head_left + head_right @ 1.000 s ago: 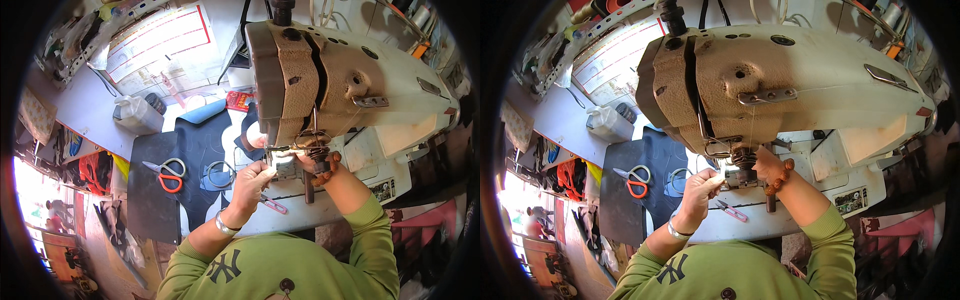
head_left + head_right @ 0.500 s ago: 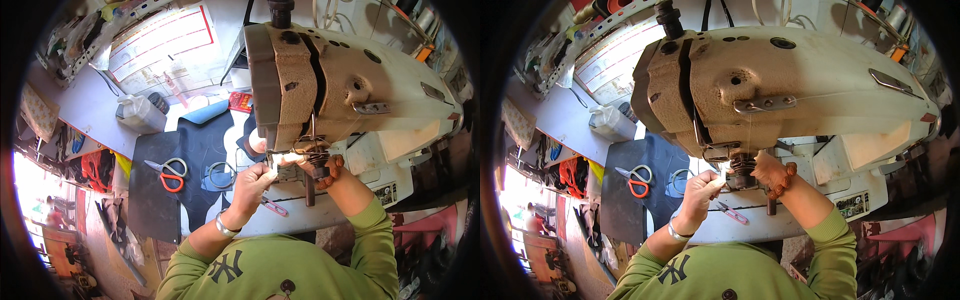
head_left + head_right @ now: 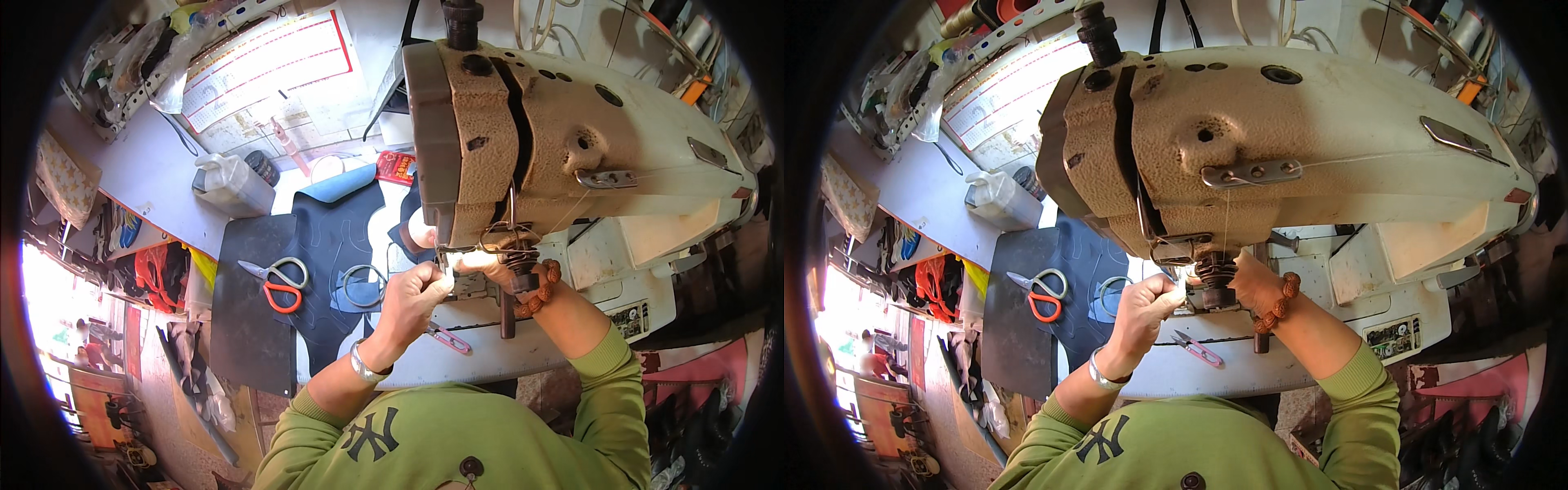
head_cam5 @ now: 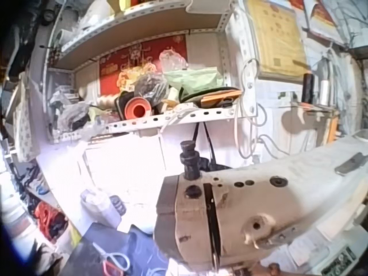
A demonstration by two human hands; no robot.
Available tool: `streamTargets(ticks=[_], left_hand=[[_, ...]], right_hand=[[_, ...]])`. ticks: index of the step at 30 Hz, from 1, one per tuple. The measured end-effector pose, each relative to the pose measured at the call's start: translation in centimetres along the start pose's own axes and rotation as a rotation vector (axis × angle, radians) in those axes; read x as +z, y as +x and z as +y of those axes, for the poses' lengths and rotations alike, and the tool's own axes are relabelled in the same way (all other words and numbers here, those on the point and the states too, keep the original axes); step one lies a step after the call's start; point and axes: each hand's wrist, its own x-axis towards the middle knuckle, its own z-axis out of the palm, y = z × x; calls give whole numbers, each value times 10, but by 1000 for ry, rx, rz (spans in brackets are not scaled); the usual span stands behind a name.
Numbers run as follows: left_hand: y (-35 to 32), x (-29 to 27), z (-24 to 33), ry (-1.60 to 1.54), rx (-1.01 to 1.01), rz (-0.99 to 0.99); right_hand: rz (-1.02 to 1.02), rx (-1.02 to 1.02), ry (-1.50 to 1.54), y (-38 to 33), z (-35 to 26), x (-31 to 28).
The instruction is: The person cuts a white strap with scissors, threads it through a white shoe, and sews the strap to the shoe using a sewing machine. The person handles the strap and shoe throughout the process.
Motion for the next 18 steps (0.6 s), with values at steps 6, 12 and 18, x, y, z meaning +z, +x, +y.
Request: streamTargets(ticks=[6,12,18], left_hand=[[0,2,1,110,41,16],[0,1,4,382,68,48],[2,-2,5,380,62,27]], right_hand=[[33,145,-45,-12,-31,7],[65,144,-278,-16,-46,8],[-3,110,-195,-17,-52,9]])
